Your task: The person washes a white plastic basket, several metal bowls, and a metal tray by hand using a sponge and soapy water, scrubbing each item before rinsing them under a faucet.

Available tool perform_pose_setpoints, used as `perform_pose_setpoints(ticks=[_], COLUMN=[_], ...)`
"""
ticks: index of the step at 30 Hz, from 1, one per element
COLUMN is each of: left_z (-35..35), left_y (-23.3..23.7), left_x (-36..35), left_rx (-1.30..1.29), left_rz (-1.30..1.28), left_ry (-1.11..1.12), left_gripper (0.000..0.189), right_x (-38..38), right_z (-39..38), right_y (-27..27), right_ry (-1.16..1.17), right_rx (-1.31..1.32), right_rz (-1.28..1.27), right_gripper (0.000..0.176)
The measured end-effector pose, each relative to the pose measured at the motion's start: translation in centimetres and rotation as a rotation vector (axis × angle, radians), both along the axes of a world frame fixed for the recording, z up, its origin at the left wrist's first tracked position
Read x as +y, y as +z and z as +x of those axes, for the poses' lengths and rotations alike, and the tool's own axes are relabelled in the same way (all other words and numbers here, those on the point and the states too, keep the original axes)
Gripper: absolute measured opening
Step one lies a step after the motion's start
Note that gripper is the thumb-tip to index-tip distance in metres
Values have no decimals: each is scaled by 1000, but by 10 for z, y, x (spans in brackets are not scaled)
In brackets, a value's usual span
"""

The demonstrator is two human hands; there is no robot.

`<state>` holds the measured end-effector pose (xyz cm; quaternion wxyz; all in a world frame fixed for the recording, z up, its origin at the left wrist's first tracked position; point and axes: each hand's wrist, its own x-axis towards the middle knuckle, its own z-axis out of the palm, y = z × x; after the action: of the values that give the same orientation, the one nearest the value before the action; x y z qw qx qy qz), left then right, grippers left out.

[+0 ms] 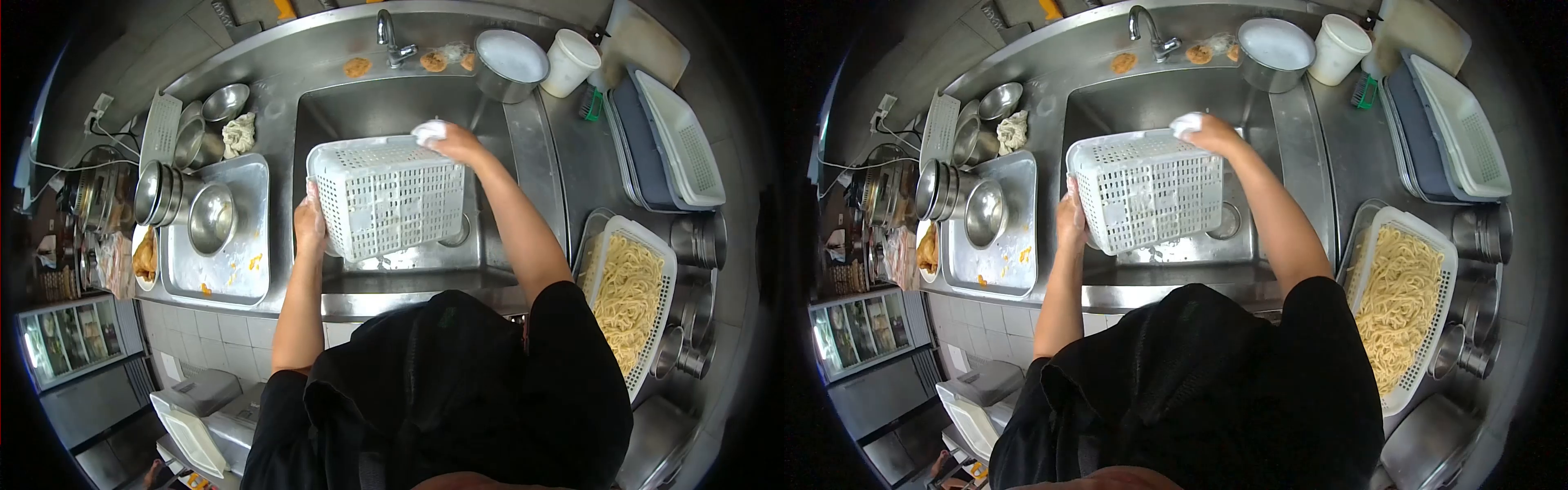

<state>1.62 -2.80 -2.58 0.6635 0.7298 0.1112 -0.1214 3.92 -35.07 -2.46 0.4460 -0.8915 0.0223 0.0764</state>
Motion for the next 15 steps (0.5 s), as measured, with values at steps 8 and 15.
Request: perform_pose_setpoints(ticks=[8,15], left_z=[-14,-21], left_y=[-85,-107], left_x=[-6,-35], left_rx=[305,382], left_rz=[-520,-787], left_ry=[302,412], left_gripper=[60,57], right_x=[-6,73], right_z=[-26,-67], right_y=[-96,-66], right_ry=[-725,-617], right_rx=[8,-151], right_rz=[417,-20], right_gripper=[38,39])
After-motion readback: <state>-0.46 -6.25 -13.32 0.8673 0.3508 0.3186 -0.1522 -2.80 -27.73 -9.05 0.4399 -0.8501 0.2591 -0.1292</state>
